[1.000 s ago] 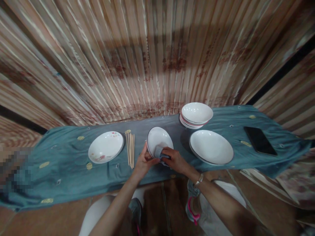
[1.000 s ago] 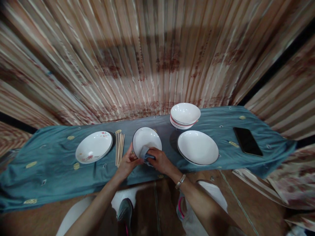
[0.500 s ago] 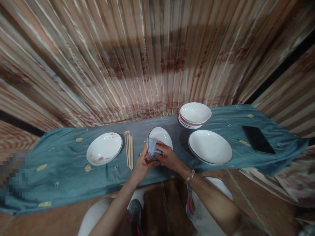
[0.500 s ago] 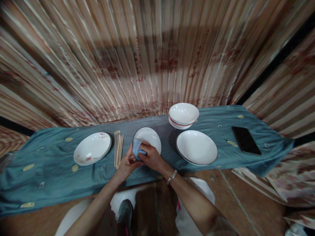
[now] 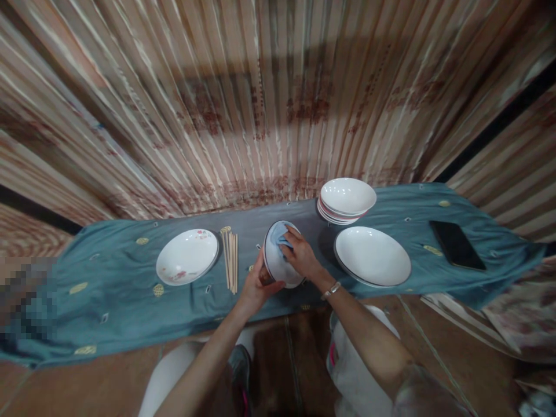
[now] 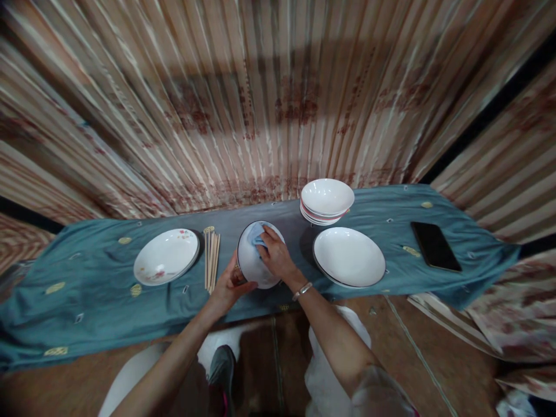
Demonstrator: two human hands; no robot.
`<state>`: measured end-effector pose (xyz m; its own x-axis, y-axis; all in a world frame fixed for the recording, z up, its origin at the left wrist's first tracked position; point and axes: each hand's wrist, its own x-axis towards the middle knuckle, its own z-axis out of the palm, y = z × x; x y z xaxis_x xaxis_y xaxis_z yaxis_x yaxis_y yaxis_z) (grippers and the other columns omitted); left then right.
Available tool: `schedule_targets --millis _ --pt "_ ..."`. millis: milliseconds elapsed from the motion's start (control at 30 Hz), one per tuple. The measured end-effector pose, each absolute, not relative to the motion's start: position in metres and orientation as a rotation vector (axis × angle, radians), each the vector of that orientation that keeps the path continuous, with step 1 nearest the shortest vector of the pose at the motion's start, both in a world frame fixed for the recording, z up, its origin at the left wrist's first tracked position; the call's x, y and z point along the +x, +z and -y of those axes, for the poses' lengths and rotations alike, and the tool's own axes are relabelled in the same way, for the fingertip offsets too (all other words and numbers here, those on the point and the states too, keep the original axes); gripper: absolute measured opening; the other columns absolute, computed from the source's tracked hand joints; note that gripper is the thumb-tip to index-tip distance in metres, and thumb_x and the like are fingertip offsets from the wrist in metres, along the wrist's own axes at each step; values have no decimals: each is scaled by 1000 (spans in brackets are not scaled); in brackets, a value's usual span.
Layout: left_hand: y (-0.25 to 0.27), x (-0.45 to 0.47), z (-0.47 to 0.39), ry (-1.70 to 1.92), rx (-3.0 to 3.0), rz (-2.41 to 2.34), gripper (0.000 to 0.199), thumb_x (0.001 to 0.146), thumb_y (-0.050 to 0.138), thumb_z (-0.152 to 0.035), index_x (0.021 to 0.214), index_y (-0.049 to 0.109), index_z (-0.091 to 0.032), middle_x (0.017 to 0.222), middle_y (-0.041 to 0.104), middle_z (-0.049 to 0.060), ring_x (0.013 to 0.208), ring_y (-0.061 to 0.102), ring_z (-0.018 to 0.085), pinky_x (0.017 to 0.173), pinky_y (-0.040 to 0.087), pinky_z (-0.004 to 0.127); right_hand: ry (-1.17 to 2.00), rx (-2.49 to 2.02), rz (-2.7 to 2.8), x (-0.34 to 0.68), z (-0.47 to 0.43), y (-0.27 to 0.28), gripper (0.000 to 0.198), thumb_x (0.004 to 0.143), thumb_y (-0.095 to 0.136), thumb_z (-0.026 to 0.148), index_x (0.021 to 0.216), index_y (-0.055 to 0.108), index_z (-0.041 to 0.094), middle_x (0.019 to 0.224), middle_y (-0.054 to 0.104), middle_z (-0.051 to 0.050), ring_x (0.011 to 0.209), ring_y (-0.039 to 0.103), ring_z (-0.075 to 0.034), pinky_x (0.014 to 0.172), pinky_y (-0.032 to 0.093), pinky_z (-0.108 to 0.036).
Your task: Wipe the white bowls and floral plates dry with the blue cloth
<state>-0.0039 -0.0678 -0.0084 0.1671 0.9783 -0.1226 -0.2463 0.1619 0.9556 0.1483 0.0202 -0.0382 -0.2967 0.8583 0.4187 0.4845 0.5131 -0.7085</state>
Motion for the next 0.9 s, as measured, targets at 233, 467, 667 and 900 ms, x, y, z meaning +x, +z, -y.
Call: schedule_targets --millis 233,467,667,900 --pt "-10 -4 68 1113 955 -1021 124 54 89 -22 156 18 -21 103 75 10 88 71 23 81 55 34 460 -1188 2047 168 -21 -54 33 88 49 16 119 61 17 139 55 -17 131 51 -28 113 37 -48" --pt "-16 -4 64 1147 896 -1044 132 51 91 -23 157 13 -19 88 75 5 81 71 22 77 56 35 443 -1248 2151 177 -5 -62 30 83 49 9 108 64 14 128 62 -18 119 59 -29 107 43 -48" --pt "-17 -3 62 1157 873 -1022 136 49 92 -25 157 9 -17 88 76 5 76 69 20 75 56 33 516 -1224 2196 182 13 -60 25 84 51 10 105 64 15 125 64 -17 117 61 -27 103 47 -43" --pt "-12 -2 60 1180 851 -1025 128 50 91 -26 156 18 -17 78 75 1 70 69 18 72 55 30 720 -1152 2198 182 40 -30 23 97 50 32 100 66 17 118 67 -13 108 66 -24 94 51 -38"
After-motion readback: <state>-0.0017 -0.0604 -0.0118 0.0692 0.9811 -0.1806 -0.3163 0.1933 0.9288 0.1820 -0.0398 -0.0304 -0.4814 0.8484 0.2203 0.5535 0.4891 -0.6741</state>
